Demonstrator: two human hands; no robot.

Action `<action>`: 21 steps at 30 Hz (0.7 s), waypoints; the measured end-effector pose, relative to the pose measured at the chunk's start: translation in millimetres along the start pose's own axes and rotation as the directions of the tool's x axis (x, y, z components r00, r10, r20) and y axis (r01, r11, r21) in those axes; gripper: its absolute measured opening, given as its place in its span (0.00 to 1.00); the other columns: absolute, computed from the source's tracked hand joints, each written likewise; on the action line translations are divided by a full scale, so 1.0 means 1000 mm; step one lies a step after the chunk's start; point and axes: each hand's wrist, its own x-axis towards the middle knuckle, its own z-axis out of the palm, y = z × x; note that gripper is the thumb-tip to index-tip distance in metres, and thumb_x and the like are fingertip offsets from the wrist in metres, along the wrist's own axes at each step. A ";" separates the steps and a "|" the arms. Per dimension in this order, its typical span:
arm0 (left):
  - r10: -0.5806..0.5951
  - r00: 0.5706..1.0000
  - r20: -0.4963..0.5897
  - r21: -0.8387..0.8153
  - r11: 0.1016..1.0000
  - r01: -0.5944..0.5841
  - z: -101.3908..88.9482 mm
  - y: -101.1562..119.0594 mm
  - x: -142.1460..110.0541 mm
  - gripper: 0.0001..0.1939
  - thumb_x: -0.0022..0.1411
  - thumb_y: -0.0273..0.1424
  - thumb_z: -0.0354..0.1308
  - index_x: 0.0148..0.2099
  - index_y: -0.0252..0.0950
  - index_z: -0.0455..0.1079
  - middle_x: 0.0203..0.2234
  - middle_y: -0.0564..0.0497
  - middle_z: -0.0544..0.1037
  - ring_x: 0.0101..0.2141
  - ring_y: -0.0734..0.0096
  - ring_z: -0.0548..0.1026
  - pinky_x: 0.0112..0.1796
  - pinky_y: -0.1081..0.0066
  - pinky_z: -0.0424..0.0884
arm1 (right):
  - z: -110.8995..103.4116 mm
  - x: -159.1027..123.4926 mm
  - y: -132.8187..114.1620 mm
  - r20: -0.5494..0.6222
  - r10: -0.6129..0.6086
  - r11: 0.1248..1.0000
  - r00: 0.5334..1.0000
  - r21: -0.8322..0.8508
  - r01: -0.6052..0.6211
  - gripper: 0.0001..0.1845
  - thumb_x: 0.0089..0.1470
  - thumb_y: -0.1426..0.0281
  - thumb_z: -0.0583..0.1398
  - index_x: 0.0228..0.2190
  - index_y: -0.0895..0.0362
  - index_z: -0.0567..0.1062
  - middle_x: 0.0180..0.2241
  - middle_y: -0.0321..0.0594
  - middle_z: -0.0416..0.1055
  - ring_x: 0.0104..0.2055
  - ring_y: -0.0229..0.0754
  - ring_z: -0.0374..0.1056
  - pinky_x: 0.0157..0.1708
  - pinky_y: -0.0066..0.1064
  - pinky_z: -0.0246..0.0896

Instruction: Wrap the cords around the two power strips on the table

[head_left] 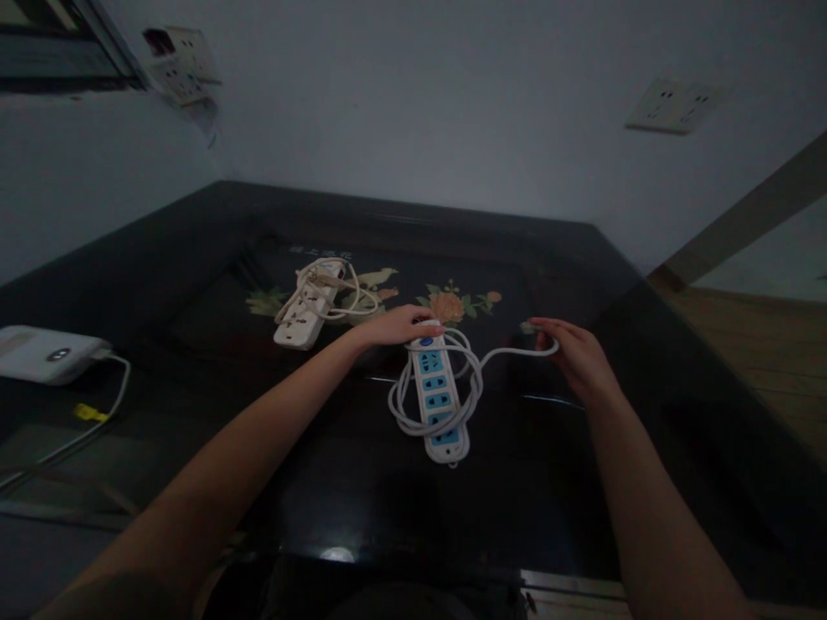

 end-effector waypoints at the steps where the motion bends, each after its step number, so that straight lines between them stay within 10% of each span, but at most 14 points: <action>1: 0.011 1.000 0.002 0.009 1.000 -0.011 0.001 0.000 0.000 0.21 0.62 0.45 0.52 0.44 0.33 0.73 0.39 0.45 0.78 0.39 0.65 0.74 0.41 0.68 0.67 | -0.001 0.000 0.000 0.004 0.004 1.000 1.000 -0.015 -0.004 0.08 0.45 0.69 0.63 0.30 0.59 0.79 0.19 0.35 0.68 0.21 0.33 0.63 0.20 0.24 0.59; 11: -0.026 0.999 -0.038 0.015 1.000 0.026 0.000 0.000 0.001 0.20 0.61 0.44 0.52 0.44 0.32 0.73 0.40 0.44 0.79 0.40 0.65 0.75 0.42 0.68 0.67 | -0.008 0.001 -0.001 0.111 0.022 0.989 0.994 -0.145 -0.006 0.15 0.46 0.71 0.60 0.38 0.56 0.79 0.29 0.40 0.75 0.29 0.38 0.70 0.28 0.29 0.67; 16: -0.059 0.998 0.005 0.038 0.998 0.059 -0.001 0.001 0.001 0.23 0.56 0.45 0.57 0.45 0.31 0.73 0.40 0.44 0.79 0.39 0.63 0.76 0.40 0.68 0.67 | -0.011 0.009 0.006 0.166 -0.322 0.773 0.932 -0.521 0.361 0.17 0.48 0.62 0.60 0.39 0.56 0.80 0.30 0.43 0.73 0.32 0.45 0.68 0.33 0.39 0.66; 21: -0.040 0.999 0.001 -0.005 0.999 0.040 0.000 -0.001 0.003 0.22 0.56 0.44 0.57 0.45 0.30 0.73 0.39 0.44 0.78 0.39 0.63 0.75 0.39 0.68 0.68 | -0.010 0.011 0.004 0.175 -0.452 0.657 0.875 -0.598 0.459 0.13 0.48 0.60 0.61 0.29 0.55 0.80 0.40 0.47 0.72 0.45 0.52 0.66 0.42 0.42 0.61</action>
